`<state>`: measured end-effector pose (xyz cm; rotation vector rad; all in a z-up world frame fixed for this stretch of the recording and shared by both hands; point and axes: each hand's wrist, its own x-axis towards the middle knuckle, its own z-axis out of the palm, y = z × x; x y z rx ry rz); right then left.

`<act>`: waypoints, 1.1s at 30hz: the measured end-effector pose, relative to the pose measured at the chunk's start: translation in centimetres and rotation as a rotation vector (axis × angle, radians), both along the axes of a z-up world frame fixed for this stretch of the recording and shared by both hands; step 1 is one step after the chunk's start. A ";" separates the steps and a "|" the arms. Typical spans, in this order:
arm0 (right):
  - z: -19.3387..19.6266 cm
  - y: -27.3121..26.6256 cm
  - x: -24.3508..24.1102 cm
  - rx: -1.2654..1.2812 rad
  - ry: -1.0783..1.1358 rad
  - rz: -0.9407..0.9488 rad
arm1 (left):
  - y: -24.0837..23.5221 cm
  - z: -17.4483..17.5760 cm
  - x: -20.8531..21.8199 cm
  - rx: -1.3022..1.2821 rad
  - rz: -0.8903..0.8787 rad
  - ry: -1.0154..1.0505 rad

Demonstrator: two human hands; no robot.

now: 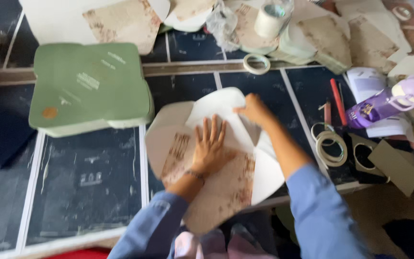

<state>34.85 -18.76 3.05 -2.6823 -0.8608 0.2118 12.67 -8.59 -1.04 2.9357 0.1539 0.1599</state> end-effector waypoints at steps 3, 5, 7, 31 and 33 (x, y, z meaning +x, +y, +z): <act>-2.1 -0.9 -1.2 0.078 -0.021 0.017 | -0.3 1.5 -1.2 -0.036 -0.007 0.095; -0.3 -0.3 0.1 0.158 0.117 0.024 | 0.0 1.8 -1.0 -0.034 -0.006 0.082; 0.3 0.0 0.5 0.240 0.259 0.022 | -0.2 1.8 -1.1 -0.032 -0.011 0.074; 0.8 4.1 -1.1 0.610 0.244 -0.356 | -0.1 2.8 -1.1 -0.053 0.048 0.127; 2.1 5.8 -0.2 0.619 0.114 -0.252 | 0.3 2.4 0.3 -0.014 0.111 0.071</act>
